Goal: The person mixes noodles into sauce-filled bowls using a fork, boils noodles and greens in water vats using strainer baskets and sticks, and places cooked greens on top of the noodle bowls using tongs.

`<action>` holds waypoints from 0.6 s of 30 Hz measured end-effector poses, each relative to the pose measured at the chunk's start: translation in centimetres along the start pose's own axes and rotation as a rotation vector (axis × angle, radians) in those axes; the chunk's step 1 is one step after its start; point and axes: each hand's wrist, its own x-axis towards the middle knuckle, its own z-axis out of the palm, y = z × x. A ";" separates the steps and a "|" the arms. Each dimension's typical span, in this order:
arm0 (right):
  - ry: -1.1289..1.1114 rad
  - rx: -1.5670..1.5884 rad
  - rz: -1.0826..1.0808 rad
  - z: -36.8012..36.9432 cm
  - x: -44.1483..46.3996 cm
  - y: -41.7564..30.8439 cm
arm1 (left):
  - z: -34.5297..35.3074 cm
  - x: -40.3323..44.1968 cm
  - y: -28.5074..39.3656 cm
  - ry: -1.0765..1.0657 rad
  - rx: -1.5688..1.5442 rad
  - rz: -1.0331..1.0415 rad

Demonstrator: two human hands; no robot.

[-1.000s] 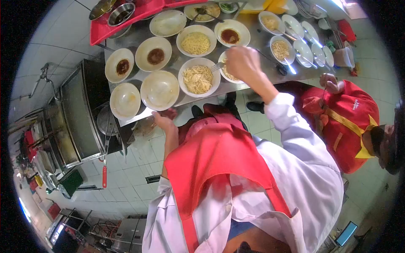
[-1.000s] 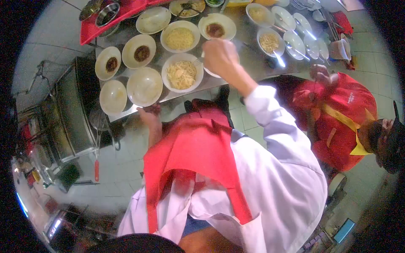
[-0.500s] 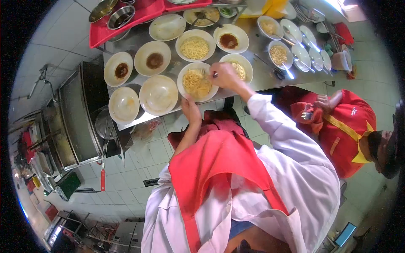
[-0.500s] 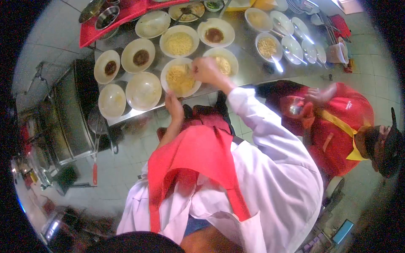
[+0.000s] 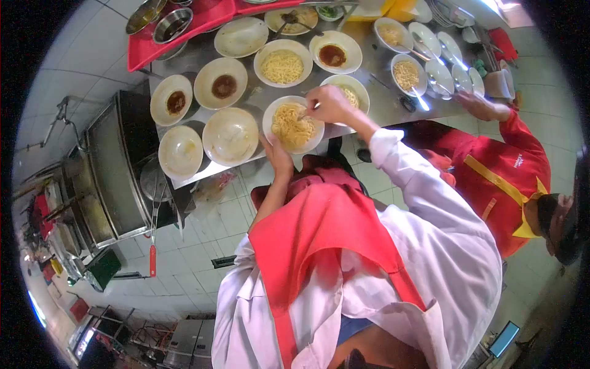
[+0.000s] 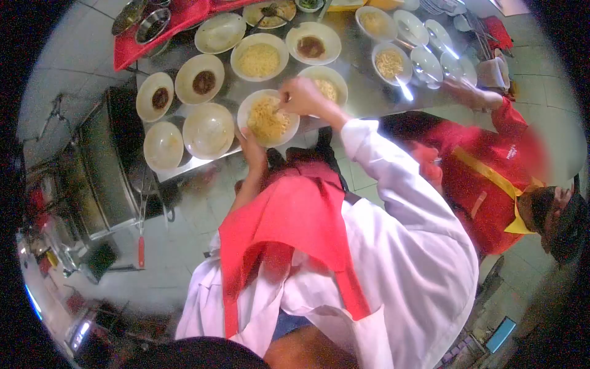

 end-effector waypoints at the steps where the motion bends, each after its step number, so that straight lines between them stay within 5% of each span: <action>1: 0.000 0.005 -0.013 -0.7 -0.2 0.3 | -0.9 0.2 -0.4 0.012 0.002 0.007; 3: 0.030 0.060 0.045 -5.2 -0.4 -1.7 | -1.7 0.0 -0.8 -0.074 -0.369 0.061; 4: 0.092 -0.009 0.060 -7.2 -0.4 -2.4 | -1.6 -0.8 1.3 0.035 -0.274 -0.027; 7: 0.174 -0.334 -0.014 -10.9 0.2 -5.1 | -2.1 0.2 3.5 -0.088 -0.267 0.100; 9: 0.038 -0.352 0.033 -8.2 0.5 -4.5 | -0.5 1.6 4.1 -0.111 -0.251 0.031; 11: 0.013 -0.048 0.075 -7.8 0.4 -3.1 | 0.8 4.1 2.4 -0.124 0.063 0.284; 12: 0.111 0.012 0.032 -9.3 0.7 -2.9 | 1.5 3.6 7.5 -0.222 -0.253 0.005; 13: 0.207 0.071 -0.016 -11.0 0.8 -2.8 | 1.4 4.9 7.4 -0.230 -0.256 0.015; 15: 0.251 -0.286 0.045 -15.1 0.0 -3.5 | 0.4 7.8 6.5 -0.312 0.253 0.368; 16: 0.273 -0.353 0.078 -17.0 -0.4 -4.7 | 1.8 6.2 9.5 -0.272 -0.148 0.167; 18: 0.306 -0.424 0.124 -17.9 -0.8 -5.2 | 3.6 5.3 12.2 -0.305 -0.138 0.130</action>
